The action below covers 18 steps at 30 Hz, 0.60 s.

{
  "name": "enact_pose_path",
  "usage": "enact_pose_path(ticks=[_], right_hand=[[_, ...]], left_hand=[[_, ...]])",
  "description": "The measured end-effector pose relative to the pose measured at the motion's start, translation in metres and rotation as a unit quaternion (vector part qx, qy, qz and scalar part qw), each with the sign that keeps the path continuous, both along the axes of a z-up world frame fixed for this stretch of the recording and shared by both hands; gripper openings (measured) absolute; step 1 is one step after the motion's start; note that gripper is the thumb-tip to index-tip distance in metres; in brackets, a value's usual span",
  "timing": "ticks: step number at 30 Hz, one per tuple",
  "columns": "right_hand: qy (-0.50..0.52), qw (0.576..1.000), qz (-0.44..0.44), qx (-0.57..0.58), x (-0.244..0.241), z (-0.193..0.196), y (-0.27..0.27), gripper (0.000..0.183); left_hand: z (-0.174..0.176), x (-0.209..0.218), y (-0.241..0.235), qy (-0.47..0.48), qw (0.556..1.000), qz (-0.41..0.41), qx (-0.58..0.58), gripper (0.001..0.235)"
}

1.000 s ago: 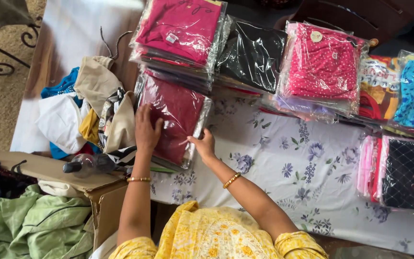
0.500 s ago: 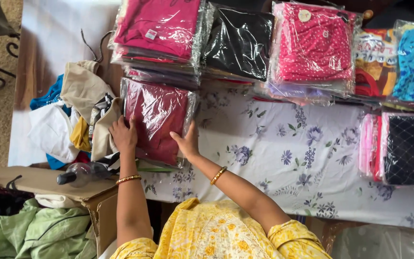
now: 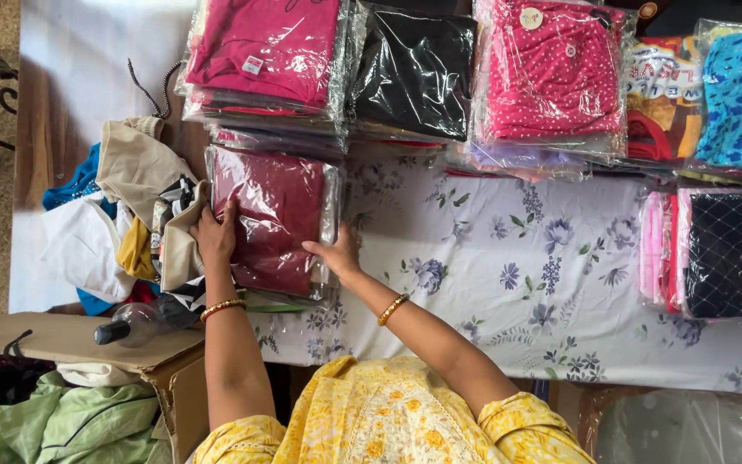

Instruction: The person folds a black garment on the table, wraps it in a clear plastic bag, and stacks it with other packaged clothes. They then fold a striped top, wrap it in plastic, and place it on the stack of packaged garments.

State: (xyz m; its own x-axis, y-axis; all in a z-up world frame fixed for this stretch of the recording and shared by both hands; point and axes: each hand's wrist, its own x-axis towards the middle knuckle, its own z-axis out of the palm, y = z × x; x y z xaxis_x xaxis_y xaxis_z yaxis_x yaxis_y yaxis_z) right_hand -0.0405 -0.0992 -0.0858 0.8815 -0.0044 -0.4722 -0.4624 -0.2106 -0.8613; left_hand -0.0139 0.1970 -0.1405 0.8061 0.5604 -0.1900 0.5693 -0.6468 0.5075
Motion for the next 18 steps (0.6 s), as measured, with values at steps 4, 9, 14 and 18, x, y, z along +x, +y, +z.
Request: enact_pose_path(ticks=[4, 9, 14, 18], right_hand=[[-0.001, 1.0, -0.002, -0.02, -0.007, -0.009, 0.004, 0.085], [-0.028, 0.996, -0.041, 0.073, -0.02, -0.018, 0.023, 0.09], [-0.005, 0.988, -0.039, 0.151, -0.003, 0.006, 0.003, 0.082], [0.109, 0.962, -0.015, 0.249, 0.0, -0.02, 0.004, 0.073]], left_hand=[[0.055, 0.0, -0.015, -0.017, 1.0, -0.01, 0.011, 0.096], [0.046, 0.001, 0.007, 0.062, 0.997, -0.018, -0.053, 0.089], [0.023, 0.008, 0.014, 0.044, 0.992, -0.01, -0.121, 0.092], [0.002, 0.005, 0.022, 0.011, 0.994, -0.024, -0.106, 0.093]])
